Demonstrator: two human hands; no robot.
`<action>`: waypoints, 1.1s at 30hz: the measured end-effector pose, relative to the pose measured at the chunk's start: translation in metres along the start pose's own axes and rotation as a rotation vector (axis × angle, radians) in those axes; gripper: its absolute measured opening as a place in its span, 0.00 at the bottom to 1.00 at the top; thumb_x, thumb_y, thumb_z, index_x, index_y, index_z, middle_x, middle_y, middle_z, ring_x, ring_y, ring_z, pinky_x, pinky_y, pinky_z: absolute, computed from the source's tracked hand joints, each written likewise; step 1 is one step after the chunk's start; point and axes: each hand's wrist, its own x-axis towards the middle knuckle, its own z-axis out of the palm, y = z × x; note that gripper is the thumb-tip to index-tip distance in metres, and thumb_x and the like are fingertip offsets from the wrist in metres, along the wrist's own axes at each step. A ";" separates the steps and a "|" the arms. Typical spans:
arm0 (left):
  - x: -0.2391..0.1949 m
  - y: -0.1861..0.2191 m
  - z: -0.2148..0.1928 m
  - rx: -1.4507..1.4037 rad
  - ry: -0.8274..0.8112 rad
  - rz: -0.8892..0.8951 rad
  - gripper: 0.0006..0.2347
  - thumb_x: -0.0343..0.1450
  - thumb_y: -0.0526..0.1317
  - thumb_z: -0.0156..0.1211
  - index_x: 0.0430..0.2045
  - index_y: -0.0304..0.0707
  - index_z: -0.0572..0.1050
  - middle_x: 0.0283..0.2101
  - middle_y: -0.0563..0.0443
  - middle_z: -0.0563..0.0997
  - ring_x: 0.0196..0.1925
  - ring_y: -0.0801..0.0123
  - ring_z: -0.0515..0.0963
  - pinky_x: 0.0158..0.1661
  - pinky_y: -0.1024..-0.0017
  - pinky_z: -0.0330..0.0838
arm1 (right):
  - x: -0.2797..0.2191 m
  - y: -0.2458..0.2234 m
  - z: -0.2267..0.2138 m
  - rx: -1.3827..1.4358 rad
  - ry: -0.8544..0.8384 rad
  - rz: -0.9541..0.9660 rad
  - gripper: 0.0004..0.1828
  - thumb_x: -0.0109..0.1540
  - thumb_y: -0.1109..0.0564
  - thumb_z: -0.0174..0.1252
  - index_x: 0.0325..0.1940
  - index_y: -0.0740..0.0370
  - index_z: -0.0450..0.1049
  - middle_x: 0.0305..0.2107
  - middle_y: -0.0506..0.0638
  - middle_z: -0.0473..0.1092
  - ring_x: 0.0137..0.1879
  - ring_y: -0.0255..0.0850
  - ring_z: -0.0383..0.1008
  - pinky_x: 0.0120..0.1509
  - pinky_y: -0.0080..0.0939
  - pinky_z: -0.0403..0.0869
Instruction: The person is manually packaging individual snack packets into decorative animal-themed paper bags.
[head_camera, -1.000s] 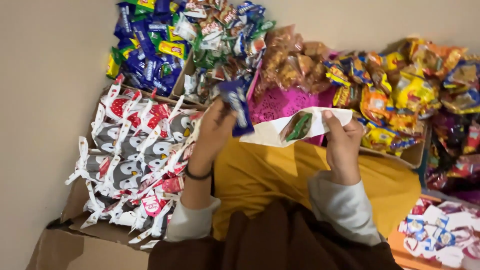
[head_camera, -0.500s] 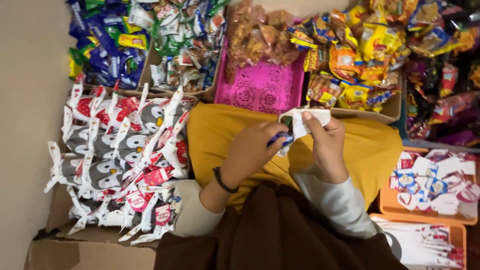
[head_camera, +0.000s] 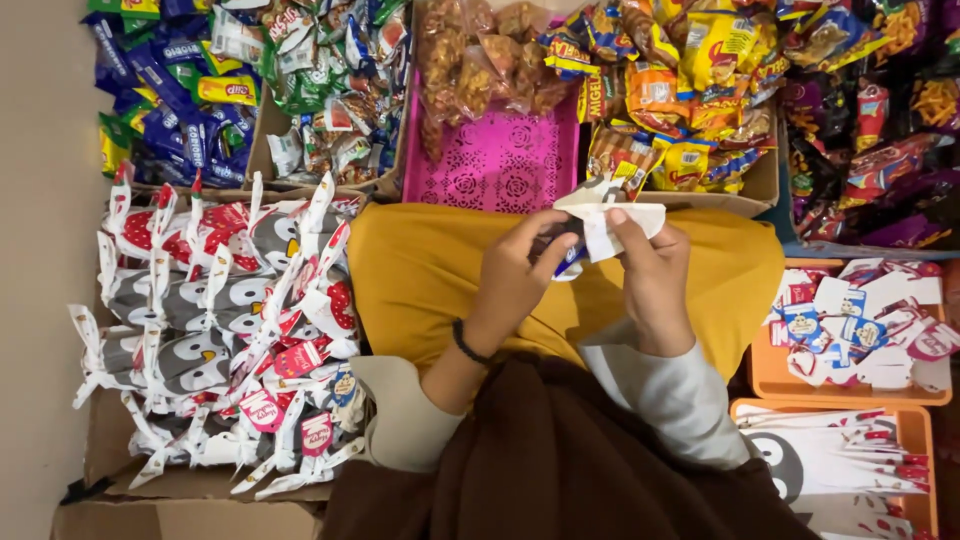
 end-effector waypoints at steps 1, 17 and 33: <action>-0.003 0.000 0.002 -0.164 0.003 -0.192 0.16 0.72 0.48 0.63 0.52 0.48 0.77 0.47 0.44 0.85 0.43 0.58 0.87 0.42 0.67 0.80 | 0.001 0.001 0.000 0.030 0.009 0.013 0.08 0.66 0.60 0.66 0.34 0.65 0.79 0.24 0.46 0.70 0.31 0.27 0.68 0.37 0.33 0.75; -0.027 -0.033 0.055 0.203 0.334 0.364 0.19 0.69 0.32 0.65 0.55 0.34 0.73 0.59 0.46 0.72 0.61 0.58 0.76 0.59 0.66 0.75 | -0.012 -0.013 0.007 0.118 0.009 0.025 0.07 0.65 0.61 0.65 0.32 0.61 0.78 0.23 0.45 0.71 0.30 0.25 0.69 0.33 0.26 0.69; -0.023 -0.062 0.043 0.555 0.646 0.470 0.37 0.62 0.53 0.75 0.63 0.44 0.62 0.69 0.29 0.56 0.69 0.35 0.57 0.66 0.36 0.49 | 0.001 -0.013 -0.011 -0.031 0.105 -0.121 0.12 0.67 0.61 0.66 0.29 0.59 0.74 0.23 0.40 0.66 0.32 0.24 0.65 0.36 0.31 0.74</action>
